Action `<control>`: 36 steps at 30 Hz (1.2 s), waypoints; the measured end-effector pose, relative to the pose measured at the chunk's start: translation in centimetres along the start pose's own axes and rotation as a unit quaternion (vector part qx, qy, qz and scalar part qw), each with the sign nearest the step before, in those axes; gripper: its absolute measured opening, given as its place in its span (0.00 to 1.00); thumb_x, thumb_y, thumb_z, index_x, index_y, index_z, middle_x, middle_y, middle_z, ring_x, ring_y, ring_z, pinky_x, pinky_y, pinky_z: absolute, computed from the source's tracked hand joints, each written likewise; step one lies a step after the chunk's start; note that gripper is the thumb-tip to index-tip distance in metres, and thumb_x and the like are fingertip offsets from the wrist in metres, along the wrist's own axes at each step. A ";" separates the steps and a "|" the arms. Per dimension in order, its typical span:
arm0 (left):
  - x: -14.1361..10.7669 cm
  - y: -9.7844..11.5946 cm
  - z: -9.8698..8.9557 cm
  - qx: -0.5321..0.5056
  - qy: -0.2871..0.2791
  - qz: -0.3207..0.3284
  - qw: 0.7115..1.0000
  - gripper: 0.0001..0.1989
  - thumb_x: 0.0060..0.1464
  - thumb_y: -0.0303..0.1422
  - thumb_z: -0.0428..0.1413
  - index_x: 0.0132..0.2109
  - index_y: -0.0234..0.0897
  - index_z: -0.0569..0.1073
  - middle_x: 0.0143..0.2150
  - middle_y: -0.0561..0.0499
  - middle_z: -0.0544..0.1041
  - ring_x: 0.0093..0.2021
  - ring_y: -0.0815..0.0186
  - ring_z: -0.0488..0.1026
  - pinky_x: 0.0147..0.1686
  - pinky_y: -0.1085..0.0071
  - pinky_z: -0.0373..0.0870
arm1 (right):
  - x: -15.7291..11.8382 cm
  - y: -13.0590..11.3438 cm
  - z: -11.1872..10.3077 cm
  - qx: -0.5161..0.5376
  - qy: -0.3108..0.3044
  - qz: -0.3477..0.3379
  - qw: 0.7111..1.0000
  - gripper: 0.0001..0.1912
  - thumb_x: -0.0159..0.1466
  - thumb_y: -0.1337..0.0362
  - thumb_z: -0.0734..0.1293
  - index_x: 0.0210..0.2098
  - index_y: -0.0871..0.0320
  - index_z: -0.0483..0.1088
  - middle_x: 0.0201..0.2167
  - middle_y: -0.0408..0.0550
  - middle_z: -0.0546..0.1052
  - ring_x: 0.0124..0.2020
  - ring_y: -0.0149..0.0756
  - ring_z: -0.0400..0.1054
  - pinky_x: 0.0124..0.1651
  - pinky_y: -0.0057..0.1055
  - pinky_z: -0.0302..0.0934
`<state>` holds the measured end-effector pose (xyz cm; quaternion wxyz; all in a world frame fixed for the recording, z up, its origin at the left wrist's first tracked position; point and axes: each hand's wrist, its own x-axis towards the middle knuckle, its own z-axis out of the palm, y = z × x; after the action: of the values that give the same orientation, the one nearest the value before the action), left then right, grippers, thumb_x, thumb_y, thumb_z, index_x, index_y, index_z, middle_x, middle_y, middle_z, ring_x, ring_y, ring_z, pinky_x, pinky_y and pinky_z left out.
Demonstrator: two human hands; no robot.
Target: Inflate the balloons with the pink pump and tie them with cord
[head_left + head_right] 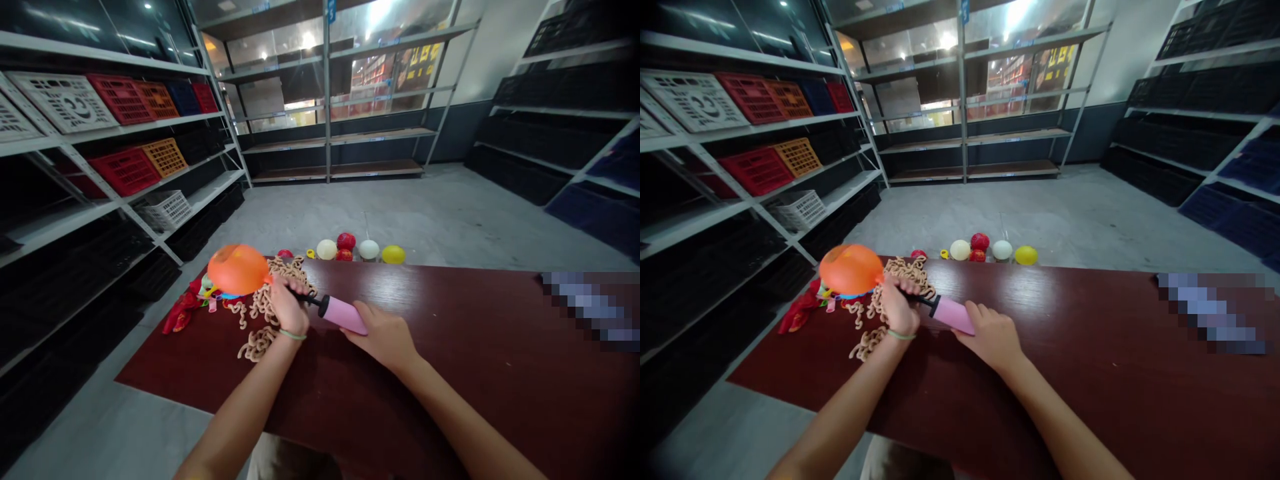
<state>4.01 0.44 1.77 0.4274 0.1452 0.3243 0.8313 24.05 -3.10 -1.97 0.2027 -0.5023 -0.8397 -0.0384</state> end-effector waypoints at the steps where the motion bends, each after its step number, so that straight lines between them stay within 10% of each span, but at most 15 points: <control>1: -0.7 -0.8 0.2 0.004 -0.015 -0.009 1.000 0.18 0.60 0.41 0.56 0.29 0.39 0.58 0.20 0.60 0.58 0.18 0.74 0.57 0.20 0.76 0.57 | -0.1 -0.6 0.0 0.003 0.001 0.016 1.000 0.21 0.62 0.48 0.66 0.47 0.55 0.69 0.35 0.46 0.78 0.31 0.38 0.72 0.30 0.31 0.48; 7: -1.0 -2.2 -0.2 0.017 -0.013 -0.040 0.999 0.20 0.59 0.46 0.57 0.29 0.39 0.60 0.20 0.59 0.60 0.18 0.73 0.60 0.21 0.74 0.62 | 0.1 -0.5 0.2 -0.005 0.013 -0.010 1.000 0.20 0.63 0.48 0.65 0.47 0.55 0.69 0.34 0.46 0.78 0.32 0.38 0.72 0.30 0.31 0.49; 21: 3.5 4.1 -1.0 -0.028 0.046 0.038 0.998 0.16 0.65 0.40 0.51 0.30 0.38 0.59 0.21 0.60 0.56 0.18 0.75 0.56 0.19 0.75 0.56 | 0.5 4.0 -0.1 -0.085 0.073 -0.070 0.991 0.22 0.65 0.47 0.63 0.49 0.56 0.70 0.33 0.47 0.77 0.32 0.39 0.70 0.33 0.32 0.49; 29: -1.7 -0.3 0.8 0.006 -0.033 -0.024 0.999 0.17 0.62 0.41 0.54 0.29 0.39 0.60 0.19 0.59 0.59 0.17 0.73 0.58 0.19 0.75 0.57 | -0.3 -0.9 0.2 0.013 0.038 0.008 0.999 0.20 0.61 0.49 0.67 0.46 0.55 0.69 0.33 0.46 0.78 0.30 0.38 0.72 0.30 0.31 0.50; 36: -2.2 -1.2 0.1 0.042 -0.025 -0.035 0.998 0.18 0.56 0.47 0.57 0.31 0.40 0.61 0.23 0.56 0.70 0.23 0.68 0.70 0.28 0.70 0.69 | 0.0 -0.6 0.3 0.035 0.037 0.008 0.999 0.19 0.60 0.51 0.68 0.45 0.55 0.70 0.34 0.46 0.79 0.32 0.40 0.74 0.30 0.31 0.52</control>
<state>6.12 -0.81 1.16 0.4582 0.1722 0.3527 0.7975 23.43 -3.30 -2.18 0.2511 -0.5000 -0.8284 -0.0263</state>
